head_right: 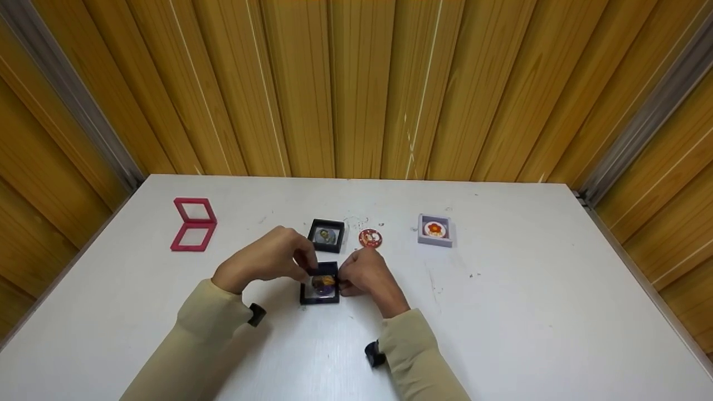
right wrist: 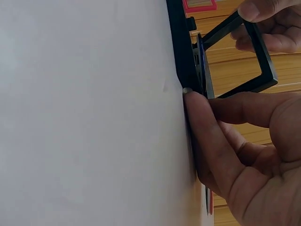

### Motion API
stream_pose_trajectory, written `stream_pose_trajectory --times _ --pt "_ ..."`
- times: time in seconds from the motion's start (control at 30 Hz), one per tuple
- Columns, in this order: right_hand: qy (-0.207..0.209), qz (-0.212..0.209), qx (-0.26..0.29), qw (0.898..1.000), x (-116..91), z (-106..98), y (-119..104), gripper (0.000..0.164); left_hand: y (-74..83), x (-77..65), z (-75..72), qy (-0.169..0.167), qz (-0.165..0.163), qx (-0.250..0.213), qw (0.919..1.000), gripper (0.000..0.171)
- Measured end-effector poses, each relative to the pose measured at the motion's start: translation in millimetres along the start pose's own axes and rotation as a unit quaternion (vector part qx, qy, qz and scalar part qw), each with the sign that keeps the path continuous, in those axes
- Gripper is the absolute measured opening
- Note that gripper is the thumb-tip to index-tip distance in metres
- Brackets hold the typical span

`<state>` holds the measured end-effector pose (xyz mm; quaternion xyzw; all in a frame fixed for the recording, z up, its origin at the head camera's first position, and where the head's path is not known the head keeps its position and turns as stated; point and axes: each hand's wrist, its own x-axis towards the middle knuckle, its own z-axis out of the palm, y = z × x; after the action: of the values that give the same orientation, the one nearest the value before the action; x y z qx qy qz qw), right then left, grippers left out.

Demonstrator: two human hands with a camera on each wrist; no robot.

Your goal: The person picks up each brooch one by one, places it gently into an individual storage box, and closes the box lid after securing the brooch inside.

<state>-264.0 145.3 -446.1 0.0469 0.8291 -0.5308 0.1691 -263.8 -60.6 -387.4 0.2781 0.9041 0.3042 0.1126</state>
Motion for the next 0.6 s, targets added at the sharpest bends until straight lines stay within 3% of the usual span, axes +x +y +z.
stream_pose_trajectory --times 0.6 --pt "0.007 -0.007 -0.026 1.000 0.0 -1.7 1.0 0.009 7.3 3.3 14.9 -0.012 -0.017 0.087 0.9960 0.025"
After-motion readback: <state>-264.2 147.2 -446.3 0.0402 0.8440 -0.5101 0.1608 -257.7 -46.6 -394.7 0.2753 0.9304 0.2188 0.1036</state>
